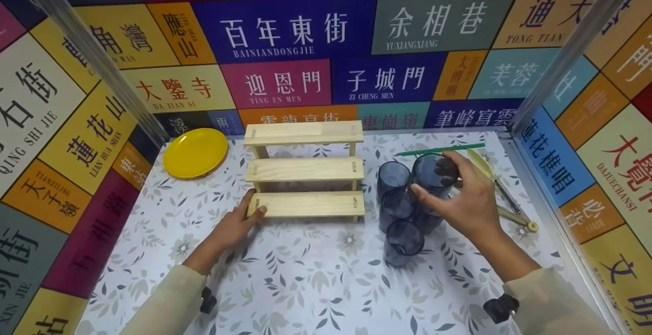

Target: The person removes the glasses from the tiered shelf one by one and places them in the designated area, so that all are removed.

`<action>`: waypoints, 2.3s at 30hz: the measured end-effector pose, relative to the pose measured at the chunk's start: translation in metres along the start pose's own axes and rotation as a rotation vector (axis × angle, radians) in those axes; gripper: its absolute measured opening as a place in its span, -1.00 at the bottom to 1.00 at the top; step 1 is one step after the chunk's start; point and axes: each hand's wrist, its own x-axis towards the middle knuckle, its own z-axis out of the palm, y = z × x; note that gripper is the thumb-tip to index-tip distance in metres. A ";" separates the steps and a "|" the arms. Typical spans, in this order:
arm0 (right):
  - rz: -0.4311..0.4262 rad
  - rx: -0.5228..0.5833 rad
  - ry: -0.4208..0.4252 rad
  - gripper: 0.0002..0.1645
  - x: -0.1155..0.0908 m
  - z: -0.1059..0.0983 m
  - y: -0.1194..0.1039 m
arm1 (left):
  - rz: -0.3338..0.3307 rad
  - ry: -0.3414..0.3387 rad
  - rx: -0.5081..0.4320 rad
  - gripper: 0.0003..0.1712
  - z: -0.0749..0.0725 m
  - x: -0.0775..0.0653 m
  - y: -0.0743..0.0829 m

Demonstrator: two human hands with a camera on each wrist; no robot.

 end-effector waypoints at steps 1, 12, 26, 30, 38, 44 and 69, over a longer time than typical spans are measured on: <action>0.000 0.000 -0.001 0.11 -0.001 -0.001 0.001 | -0.001 -0.001 0.003 0.02 0.000 0.000 0.000; -0.039 -0.027 -0.001 0.27 -0.013 -0.009 0.009 | 0.014 -0.003 -0.013 0.03 -0.003 -0.001 0.003; -0.096 -0.046 -0.008 0.17 -0.028 -0.020 0.014 | 0.005 0.006 -0.012 0.01 -0.002 -0.002 0.002; -0.121 -0.044 -0.023 0.16 -0.032 -0.024 0.015 | 0.006 0.005 -0.012 0.02 -0.002 -0.002 0.002; -0.136 -0.057 -0.033 0.17 -0.043 -0.026 0.023 | 0.027 -0.002 -0.015 0.01 -0.001 -0.002 0.001; -0.129 -0.029 -0.035 0.19 -0.054 -0.022 0.036 | 0.000 -0.012 -0.012 0.03 -0.002 -0.001 0.002; -0.055 -0.097 -0.084 0.12 -0.090 -0.005 0.054 | 0.012 0.006 -0.017 0.02 -0.001 0.000 0.000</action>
